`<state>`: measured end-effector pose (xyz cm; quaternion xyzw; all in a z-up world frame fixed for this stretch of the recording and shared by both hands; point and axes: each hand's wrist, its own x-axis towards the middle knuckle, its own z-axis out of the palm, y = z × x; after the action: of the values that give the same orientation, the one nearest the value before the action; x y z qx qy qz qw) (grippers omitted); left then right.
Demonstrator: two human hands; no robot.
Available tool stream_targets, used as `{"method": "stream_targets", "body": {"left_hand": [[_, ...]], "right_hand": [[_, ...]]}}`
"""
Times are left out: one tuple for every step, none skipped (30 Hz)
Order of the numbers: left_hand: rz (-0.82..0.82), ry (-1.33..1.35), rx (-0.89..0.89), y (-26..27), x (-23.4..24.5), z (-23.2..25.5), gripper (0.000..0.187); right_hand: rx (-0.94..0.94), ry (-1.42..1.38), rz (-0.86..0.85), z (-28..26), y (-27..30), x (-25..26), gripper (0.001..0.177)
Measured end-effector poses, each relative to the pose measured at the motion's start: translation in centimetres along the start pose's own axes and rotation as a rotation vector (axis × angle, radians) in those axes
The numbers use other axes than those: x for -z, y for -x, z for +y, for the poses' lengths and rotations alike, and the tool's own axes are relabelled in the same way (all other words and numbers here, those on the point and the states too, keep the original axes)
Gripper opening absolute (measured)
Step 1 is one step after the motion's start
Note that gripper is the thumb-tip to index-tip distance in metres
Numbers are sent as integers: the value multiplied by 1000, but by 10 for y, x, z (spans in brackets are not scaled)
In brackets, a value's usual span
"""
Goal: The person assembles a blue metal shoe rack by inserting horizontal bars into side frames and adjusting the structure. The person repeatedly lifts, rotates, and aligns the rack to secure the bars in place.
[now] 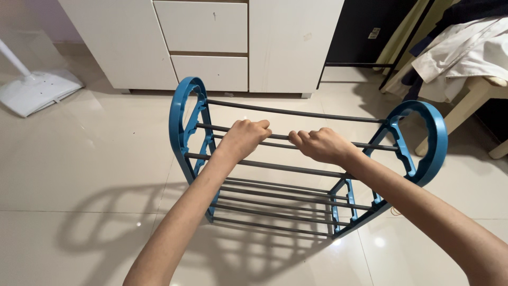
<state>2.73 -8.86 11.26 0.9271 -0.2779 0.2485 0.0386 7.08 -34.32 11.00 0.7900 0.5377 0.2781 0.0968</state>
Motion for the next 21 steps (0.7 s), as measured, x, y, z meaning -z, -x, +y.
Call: {"method": "stream_targets", "body": {"left_hand": [[-44, 14, 44, -1, 2, 0, 11], [-88, 28, 88, -3, 4, 1, 10], [-133, 42, 134, -4, 6, 2, 9], [-104, 30, 147, -4, 7, 4, 6], [-76, 21, 161, -2, 9, 6, 4], [-48, 11, 175, -1, 11, 7, 3], [12, 70, 204, 3, 14, 6, 7], [72, 128, 232, 8, 18, 3, 12], [132, 185, 259, 13, 22, -1, 17], [90, 193, 349, 20, 27, -6, 16], [47, 203, 435, 27, 32, -12, 16], [4, 212, 520, 30, 34, -15, 16], [-1, 189, 507, 30, 34, -16, 14], [-5, 167, 494, 31, 33, -17, 13], [-13, 147, 484, 33, 31, -17, 12], [3, 170, 477, 32, 29, -18, 13], [17, 196, 470, 30, 26, -18, 14], [31, 221, 464, 28, 24, -18, 15], [39, 224, 456, 24, 22, -18, 15], [47, 228, 448, 20, 21, -17, 15], [51, 232, 441, 17, 20, -15, 14]], "right_hand": [[-8, 5, -22, 0, -1, 0, 18], [-15, 10, -43, 0, -2, 0, 21], [-21, 15, -65, 0, -2, 0, 25], [-21, 47, -94, 0, -2, 0, 27], [-21, 79, -125, 1, -2, 0, 29], [-20, 112, -155, 1, -3, -1, 31], [-15, 107, -154, 3, -4, -1, 30], [-11, 103, -153, 5, -4, -1, 29], [-6, 98, -150, 7, -5, -1, 29], [-1, 91, -133, 8, -6, -2, 28], [0, 86, -119, 8, -6, -3, 27], [2, 80, -104, 10, -5, -3, 27], [-8, 71, -91, 10, -5, -3, 25], [-18, 62, -78, 10, -6, -3, 24], [-26, 50, -68, 8, -6, -3, 22], [-32, 49, -66, 8, -6, -2, 21], [-36, 47, -66, 9, -5, 1, 21], [-41, 45, -66, 9, -4, 5, 20], [-108, 23, -170, 10, -6, 10, 22], [-175, 1, -273, 11, -8, 14, 26], [-242, -24, -378, 10, -11, 18, 31]]}}
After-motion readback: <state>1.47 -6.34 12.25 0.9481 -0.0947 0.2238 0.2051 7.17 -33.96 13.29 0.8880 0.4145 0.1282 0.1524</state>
